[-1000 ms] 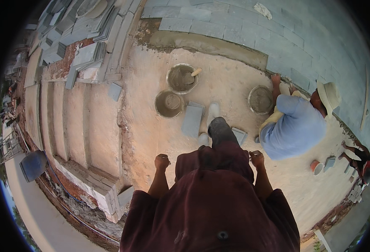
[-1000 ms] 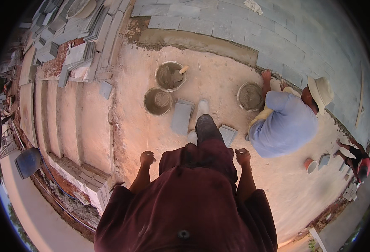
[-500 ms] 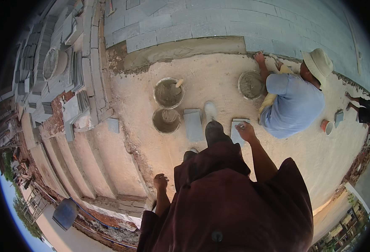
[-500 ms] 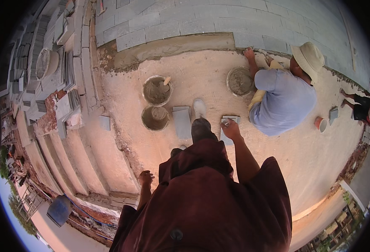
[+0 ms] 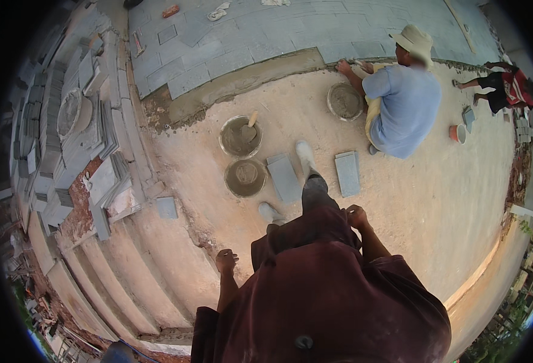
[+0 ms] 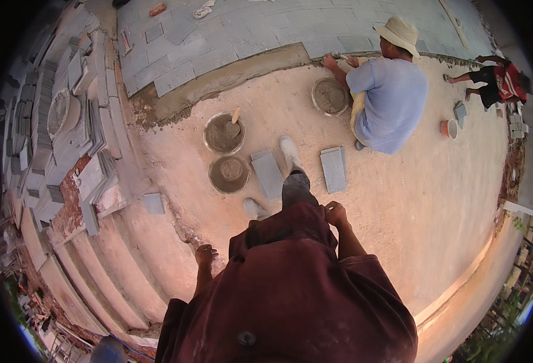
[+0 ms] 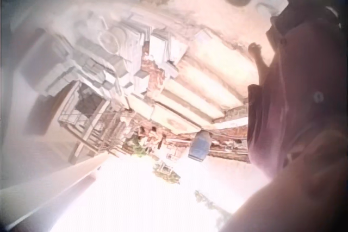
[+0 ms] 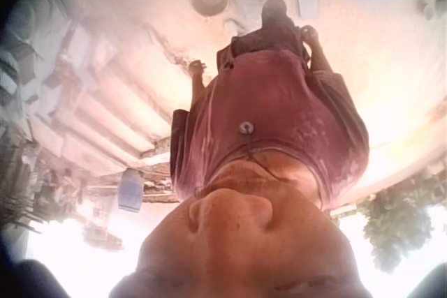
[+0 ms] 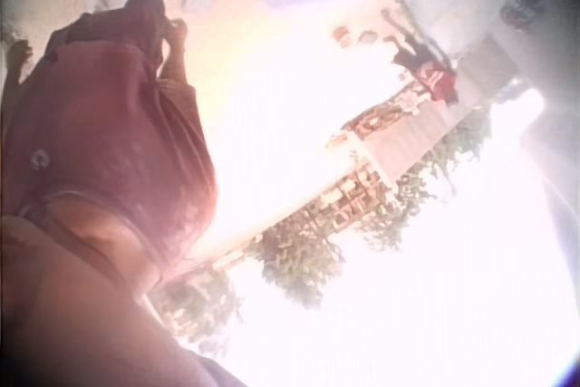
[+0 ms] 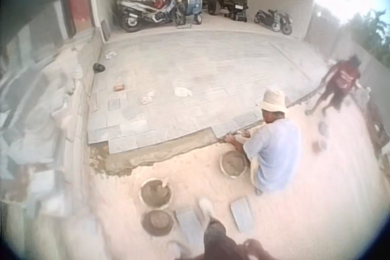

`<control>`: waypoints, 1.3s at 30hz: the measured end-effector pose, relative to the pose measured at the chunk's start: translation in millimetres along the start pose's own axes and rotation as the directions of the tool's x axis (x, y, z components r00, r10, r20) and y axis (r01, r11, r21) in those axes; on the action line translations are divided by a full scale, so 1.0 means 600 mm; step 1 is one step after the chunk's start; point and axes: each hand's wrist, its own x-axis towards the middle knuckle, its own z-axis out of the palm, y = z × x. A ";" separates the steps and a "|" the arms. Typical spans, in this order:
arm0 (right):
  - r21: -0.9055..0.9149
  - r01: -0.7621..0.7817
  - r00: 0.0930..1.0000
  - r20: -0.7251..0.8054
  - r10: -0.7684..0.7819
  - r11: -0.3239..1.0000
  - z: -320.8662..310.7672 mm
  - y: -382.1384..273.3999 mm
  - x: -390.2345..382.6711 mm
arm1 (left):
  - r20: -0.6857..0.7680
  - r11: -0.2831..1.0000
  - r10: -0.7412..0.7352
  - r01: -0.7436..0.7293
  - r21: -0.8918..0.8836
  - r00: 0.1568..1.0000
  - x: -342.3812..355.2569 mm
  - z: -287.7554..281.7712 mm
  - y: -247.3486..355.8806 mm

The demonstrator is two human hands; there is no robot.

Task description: The person uses a trowel to apply mortar onto a surface, smoothing it out and spreading it along an edge while working near a stack of tiles.

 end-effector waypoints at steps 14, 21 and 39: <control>0.309 -0.211 0.973 -0.024 0.230 0.927 -0.002 -0.053 -0.028 | -0.047 0.996 -0.014 0.009 -0.086 0.999 0.015 -0.043 -0.093; 0.283 -0.021 0.996 0.093 -0.006 0.959 -0.030 -0.201 0.147 | -0.057 1.000 0.005 -0.007 -0.026 0.998 0.022 0.057 -0.079; 0.046 0.068 0.941 0.328 -0.079 0.997 0.444 -0.617 0.790 | -0.301 0.865 -0.450 0.494 0.085 0.840 -0.220 0.370 -0.092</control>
